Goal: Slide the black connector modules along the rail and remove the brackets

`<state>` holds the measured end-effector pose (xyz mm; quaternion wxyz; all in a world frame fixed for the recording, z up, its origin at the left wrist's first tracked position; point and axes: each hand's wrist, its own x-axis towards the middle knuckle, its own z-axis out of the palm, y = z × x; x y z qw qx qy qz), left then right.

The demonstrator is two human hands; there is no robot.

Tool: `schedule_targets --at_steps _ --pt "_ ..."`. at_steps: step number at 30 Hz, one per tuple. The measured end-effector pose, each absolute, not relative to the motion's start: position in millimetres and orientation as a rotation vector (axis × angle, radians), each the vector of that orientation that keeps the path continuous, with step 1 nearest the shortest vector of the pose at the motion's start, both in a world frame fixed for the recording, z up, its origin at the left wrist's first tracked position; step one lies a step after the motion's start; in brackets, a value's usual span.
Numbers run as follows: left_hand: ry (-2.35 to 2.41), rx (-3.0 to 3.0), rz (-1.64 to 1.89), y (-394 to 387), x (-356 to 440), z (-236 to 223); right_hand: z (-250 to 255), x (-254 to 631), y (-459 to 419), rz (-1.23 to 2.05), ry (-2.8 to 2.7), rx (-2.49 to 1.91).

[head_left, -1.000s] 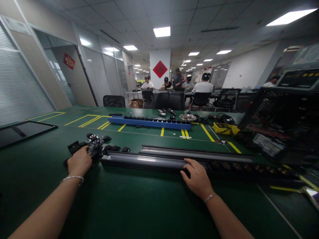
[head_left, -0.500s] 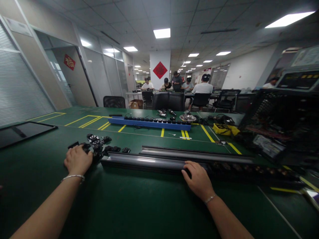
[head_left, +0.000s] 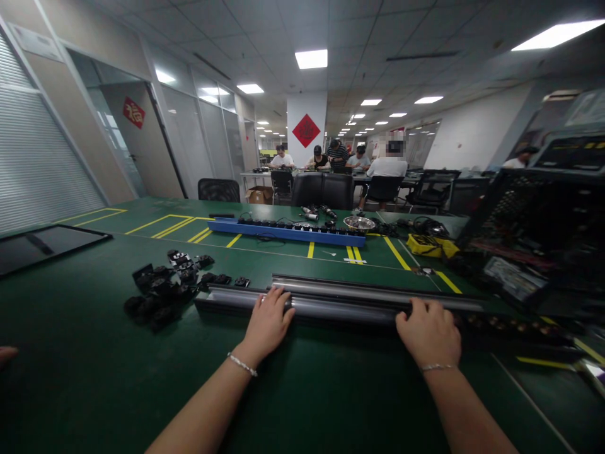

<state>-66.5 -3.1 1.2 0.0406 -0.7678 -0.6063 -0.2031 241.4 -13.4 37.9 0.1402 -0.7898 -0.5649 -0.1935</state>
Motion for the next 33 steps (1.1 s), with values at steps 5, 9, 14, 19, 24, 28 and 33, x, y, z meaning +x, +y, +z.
schedule_targets --at_steps 5,9,14,19,24,28,33 --pt "-1.847 -2.284 -0.631 -5.7 -50.5 1.0 41.9 257.6 -9.5 -0.222 -1.7 -2.387" --pt "-1.818 -2.271 -0.638 -5.7 -52.0 -3.3 44.7 256.7 -8.5 -0.144 -1.708 -2.415" --pt "-1.802 -2.25 -0.638 -6.2 -52.1 -3.5 44.2 249.9 -9.0 -0.104 -1.683 -2.397" --pt "-1.787 -2.253 -0.635 -6.4 -52.1 -3.2 43.8 239.1 -9.1 -0.035 -1.653 -2.382" --pt "-1.793 -2.251 -0.628 -6.4 -52.3 -3.1 44.5 227.2 -11.5 -0.025 -1.638 -2.382" --pt "-1.788 -2.25 -0.64 -6.9 -52.2 -3.0 40.1 220.8 -12.2 -0.114 -1.683 -2.311" --pt "-1.795 -2.259 -0.657 -6.4 -52.5 -4.3 30.6 217.5 -10.4 -0.174 -1.703 -2.159"
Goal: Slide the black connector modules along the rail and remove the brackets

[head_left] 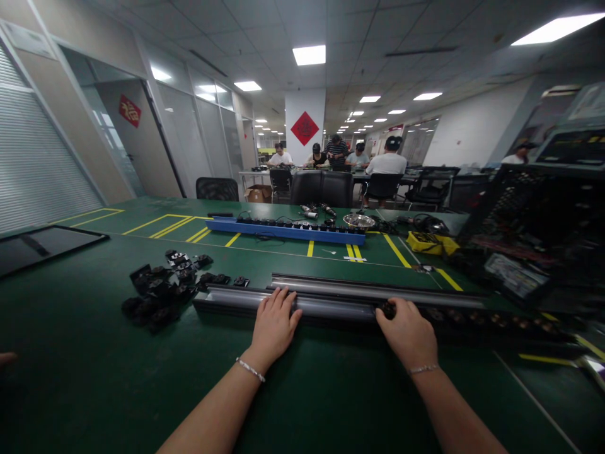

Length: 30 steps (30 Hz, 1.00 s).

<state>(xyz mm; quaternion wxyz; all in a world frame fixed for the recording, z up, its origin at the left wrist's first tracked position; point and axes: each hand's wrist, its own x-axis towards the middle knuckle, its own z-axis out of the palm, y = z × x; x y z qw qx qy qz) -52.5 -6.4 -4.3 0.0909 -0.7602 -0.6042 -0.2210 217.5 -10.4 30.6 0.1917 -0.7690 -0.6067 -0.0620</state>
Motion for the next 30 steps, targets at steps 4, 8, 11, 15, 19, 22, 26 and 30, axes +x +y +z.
schedule_targets --at_steps 4,8,11,15,19,22,26,30 --pt "-1.795 -2.257 -0.658 -5.8 -52.3 -4.3 24.1 218.3 -8.7 -0.156 -1.685 -2.098" --pt "-1.803 -2.252 -0.649 -6.6 -51.6 -3.2 19.5 219.7 -7.7 -0.154 -1.659 -2.063" --pt "-1.796 -2.248 -0.647 -7.1 -51.3 -3.0 17.1 218.7 -7.2 -0.163 -1.66 -2.03" --pt "-1.793 -2.244 -0.644 -6.9 -51.4 -3.7 15.3 215.5 -6.7 -0.156 -1.671 -1.989" --pt "-1.789 -2.241 -0.648 -6.4 -51.7 -4.3 14.8 212.7 -7.0 -0.119 -1.656 -1.955" --pt "-1.792 -2.241 -0.651 -6.3 -51.8 -4.4 14.6 209.6 -8.0 -0.063 -1.652 -1.913" --pt "-1.791 -2.243 -0.653 -6.1 -52.0 -4.4 12.9 203.4 -9.5 -0.007 -1.654 -1.832" --pt "-1.783 -2.25 -0.65 -6.2 -52.2 -4.0 10.5 199.1 -9.6 0.033 -1.667 -1.779"
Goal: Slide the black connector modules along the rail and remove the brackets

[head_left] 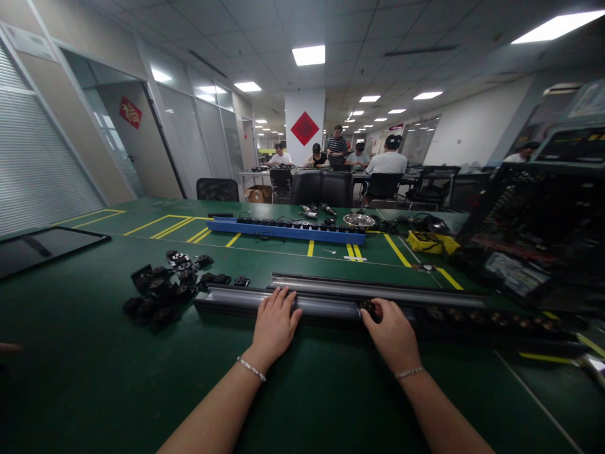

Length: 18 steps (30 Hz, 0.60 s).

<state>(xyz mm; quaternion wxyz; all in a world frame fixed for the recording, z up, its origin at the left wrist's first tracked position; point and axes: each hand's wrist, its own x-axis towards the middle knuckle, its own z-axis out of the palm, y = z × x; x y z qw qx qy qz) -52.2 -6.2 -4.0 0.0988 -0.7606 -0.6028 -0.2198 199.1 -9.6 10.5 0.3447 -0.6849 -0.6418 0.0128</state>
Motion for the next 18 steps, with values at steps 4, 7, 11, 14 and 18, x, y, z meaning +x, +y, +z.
schedule_targets --at_steps 4,7,11,14,18 --pt "-1.782 -2.248 -0.65 -7.1 -51.7 -3.2 9.2 197.7 -9.2 0.056 -1.693 -1.759" --pt "-1.784 -2.24 -0.65 -7.3 -51.1 -3.2 8.8 197.1 -9.2 0.065 -1.697 -1.746" --pt "-1.788 -2.236 -0.653 -6.8 -50.9 -3.8 7.6 195.5 -9.4 0.075 -1.689 -1.731" --pt "-1.796 -2.235 -0.657 -6.9 -51.1 -4.2 6.7 194.1 -9.4 0.083 -1.69 -1.706" --pt "-1.795 -2.238 -0.655 -7.5 -51.3 -4.1 6.6 192.7 -9.8 0.066 -1.713 -1.675"
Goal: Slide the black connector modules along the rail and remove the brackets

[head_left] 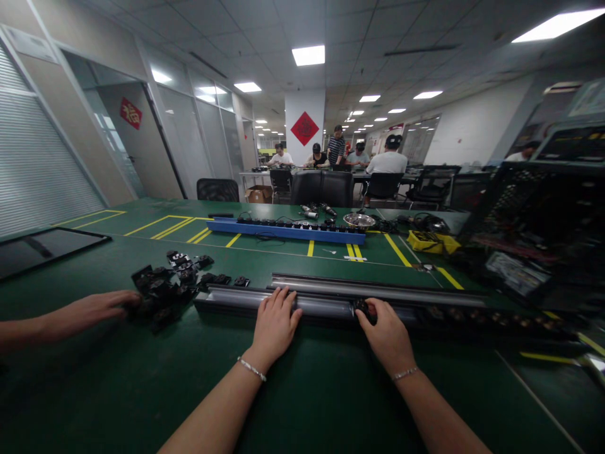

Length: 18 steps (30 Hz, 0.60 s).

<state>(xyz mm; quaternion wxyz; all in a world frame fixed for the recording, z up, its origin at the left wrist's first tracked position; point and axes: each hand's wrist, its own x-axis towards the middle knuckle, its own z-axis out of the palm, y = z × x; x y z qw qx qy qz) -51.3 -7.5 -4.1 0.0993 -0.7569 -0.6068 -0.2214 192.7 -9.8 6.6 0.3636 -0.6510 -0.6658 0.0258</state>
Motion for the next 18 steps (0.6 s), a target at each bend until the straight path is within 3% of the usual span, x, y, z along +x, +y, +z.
schedule_targets --at_steps 18 --pt "-1.793 -2.243 -0.637 -7.1 -51.6 -3.9 0.5 184.6 -10.5 0.129 -1.835 -1.504"
